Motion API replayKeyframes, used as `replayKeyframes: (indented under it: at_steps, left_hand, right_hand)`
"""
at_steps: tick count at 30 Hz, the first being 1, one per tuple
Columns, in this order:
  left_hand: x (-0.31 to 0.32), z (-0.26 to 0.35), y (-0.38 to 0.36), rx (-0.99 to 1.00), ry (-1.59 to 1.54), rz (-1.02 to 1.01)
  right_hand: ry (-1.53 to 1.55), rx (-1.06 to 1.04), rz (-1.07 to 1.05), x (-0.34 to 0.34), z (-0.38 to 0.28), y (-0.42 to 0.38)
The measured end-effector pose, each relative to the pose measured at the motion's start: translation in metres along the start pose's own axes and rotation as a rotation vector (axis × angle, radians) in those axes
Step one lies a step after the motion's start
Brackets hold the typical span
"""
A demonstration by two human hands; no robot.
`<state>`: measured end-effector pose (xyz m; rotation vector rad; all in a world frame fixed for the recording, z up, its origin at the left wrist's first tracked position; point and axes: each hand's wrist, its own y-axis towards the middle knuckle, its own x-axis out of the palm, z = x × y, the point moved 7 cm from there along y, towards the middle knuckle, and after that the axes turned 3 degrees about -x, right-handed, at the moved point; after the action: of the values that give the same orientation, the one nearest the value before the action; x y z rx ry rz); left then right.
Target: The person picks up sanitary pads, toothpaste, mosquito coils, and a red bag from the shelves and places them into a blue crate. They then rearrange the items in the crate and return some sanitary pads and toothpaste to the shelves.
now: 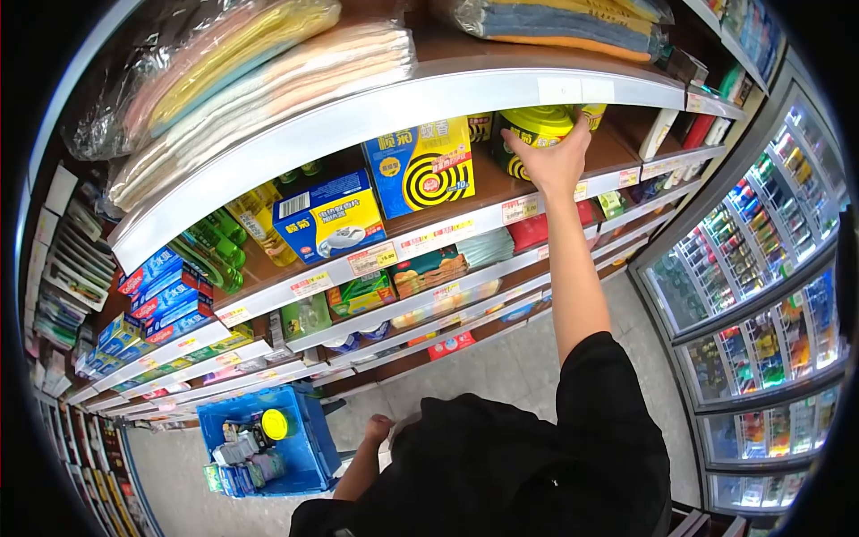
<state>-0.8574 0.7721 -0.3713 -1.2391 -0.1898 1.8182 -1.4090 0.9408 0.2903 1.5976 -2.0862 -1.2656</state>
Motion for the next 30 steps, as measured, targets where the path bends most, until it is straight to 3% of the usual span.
replayKeyframes:
  at_steps: [3,6,9,13,14,16,18,19,20,21,22,24,25,27,30]
  left_hand:
    - [0.018,-0.046,0.021,0.026,0.048,0.065]
    - [0.018,-0.037,-0.017,-0.328,-0.400,-0.053]
    - [0.042,-0.056,-0.005,-0.041,0.125,-0.045]
    - [0.002,0.008,-0.045,-0.214,0.000,0.075]
    - [-0.007,0.032,-0.042,-0.129,0.066,0.040]
    - [-0.014,0.056,-0.043,0.024,0.196,-0.036]
    - [-0.026,0.097,-0.041,0.488,0.314,-0.066]
    - [-0.066,0.138,-0.066,0.310,-0.089,-0.236]
    - [-0.108,0.181,-0.092,0.100,-0.496,-0.331]
    - [-0.131,0.204,-0.108,0.163,-0.782,-0.499]
    - [-0.154,0.226,-0.125,0.185,-1.061,-0.700]
    - [-0.203,0.260,-0.165,0.420,-1.311,-0.998]
    - [-0.205,0.242,-0.171,0.426,-1.304,-1.071]
    - [-0.211,0.206,-0.182,0.371,-1.304,-0.990]
    - [-0.214,0.144,-0.191,0.187,-1.364,-0.827]
  right_hand:
    - [0.117,-0.015,0.076,-0.002,0.011,0.010]
    - [0.400,0.055,0.091,-0.013,0.017,0.019]
    - [0.688,0.086,-0.023,-0.019,0.029,0.020]
    - [0.967,-0.124,-0.247,-0.049,0.026,0.004]
    - [1.073,-0.192,-0.337,-0.058,0.016,-0.004]
    - [1.192,0.114,-0.429,-0.061,0.015,-0.031]
    - [1.171,0.580,-0.508,-0.056,0.008,-0.074]
    - [1.125,0.833,-0.556,-0.054,-0.002,-0.101]
    - [1.188,0.720,-0.759,-0.050,-0.022,-0.126]
    - [1.242,0.589,-0.955,-0.049,-0.042,-0.151]
    - [1.363,0.143,-1.187,-0.046,-0.061,-0.184]
    - [1.209,-0.048,-1.417,-0.017,-0.091,-0.239]
    - [1.178,-0.119,-1.487,-0.003,-0.106,-0.271]
    - [1.102,-0.281,-1.613,0.022,-0.137,-0.333]
    - [1.127,-0.356,-1.738,0.039,-0.194,-0.396]
